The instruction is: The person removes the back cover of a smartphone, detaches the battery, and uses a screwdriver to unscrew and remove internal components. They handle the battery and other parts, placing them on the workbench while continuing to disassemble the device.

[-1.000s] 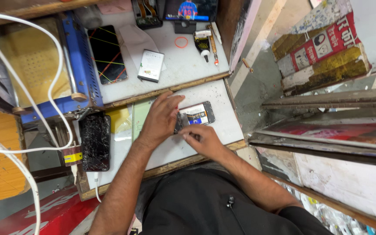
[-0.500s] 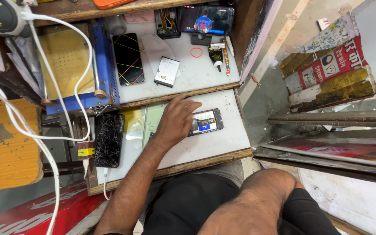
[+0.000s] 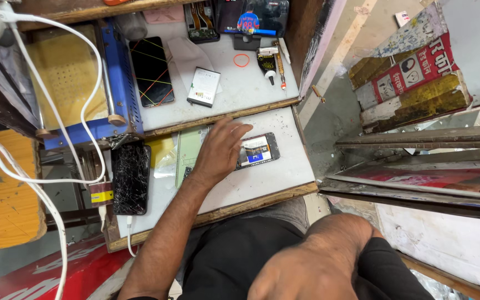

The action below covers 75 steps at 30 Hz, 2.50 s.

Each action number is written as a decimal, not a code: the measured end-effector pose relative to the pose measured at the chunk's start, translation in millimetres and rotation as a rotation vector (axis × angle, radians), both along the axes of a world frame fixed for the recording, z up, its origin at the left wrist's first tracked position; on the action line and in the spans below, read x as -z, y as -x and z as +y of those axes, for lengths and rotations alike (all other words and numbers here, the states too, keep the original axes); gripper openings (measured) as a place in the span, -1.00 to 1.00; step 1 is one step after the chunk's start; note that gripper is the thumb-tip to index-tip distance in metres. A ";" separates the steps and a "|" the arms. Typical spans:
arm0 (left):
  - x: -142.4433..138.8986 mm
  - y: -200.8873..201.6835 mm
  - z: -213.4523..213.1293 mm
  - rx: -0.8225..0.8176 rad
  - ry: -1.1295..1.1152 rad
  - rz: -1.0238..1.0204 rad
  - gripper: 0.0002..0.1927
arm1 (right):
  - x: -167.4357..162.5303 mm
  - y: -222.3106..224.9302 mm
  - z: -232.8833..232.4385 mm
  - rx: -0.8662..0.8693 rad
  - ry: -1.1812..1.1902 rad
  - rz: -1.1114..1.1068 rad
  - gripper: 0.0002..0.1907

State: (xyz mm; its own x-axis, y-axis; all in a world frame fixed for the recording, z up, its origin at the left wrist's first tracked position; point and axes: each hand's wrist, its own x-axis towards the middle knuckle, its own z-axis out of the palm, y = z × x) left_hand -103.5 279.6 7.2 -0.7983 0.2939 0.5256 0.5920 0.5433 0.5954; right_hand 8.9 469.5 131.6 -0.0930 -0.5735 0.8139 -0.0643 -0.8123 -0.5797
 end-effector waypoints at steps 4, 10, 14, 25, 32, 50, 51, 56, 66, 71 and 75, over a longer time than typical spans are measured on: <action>-0.3 1.8 -5.6 0.004 -0.148 -0.415 -0.57 | -17.5 29.2 1.3 0.229 -0.079 0.079 -0.73; 2.6 8.0 -14.2 0.001 -0.042 -0.179 -0.57 | 40.3 52.9 0.6 1.237 -0.729 -0.119 -0.83; 0.2 7.4 -12.5 0.079 -0.166 -0.327 -0.51 | 100.6 78.8 3.4 1.399 -0.927 -0.280 -0.77; -4.0 7.9 -6.6 0.090 0.008 -0.227 -0.39 | 122.5 118.2 -12.9 1.274 -0.902 -0.294 -0.34; 1.9 8.5 -6.6 0.050 0.046 -0.234 -0.32 | 110.4 138.7 -26.2 1.318 -1.068 -0.268 -0.40; -2.3 5.4 -9.4 0.119 -0.036 -0.205 -0.28 | 89.2 137.8 -27.8 1.331 -0.970 -0.136 -0.30; -3.1 6.1 -9.0 0.123 -0.031 -0.189 -0.29 | 88.5 137.5 -26.2 1.278 -0.957 -0.143 -0.28; -6.2 1.9 -4.1 0.117 -0.038 -0.283 -0.31 | 85.6 136.3 -22.1 1.366 -1.085 -0.166 -0.29; -17.1 -0.7 2.3 0.090 -0.029 -0.331 -0.35 | 84.9 133.6 -19.2 1.303 -0.979 -0.188 -0.30; -13.4 -5.9 2.6 0.062 0.001 -0.313 -0.33 | 89.6 129.8 -21.7 1.393 -1.076 -0.240 -0.34; 0.7 -6.0 -1.3 -0.037 -0.002 -0.212 -0.38 | 104.2 121.9 -16.6 1.337 -0.853 -0.114 -0.27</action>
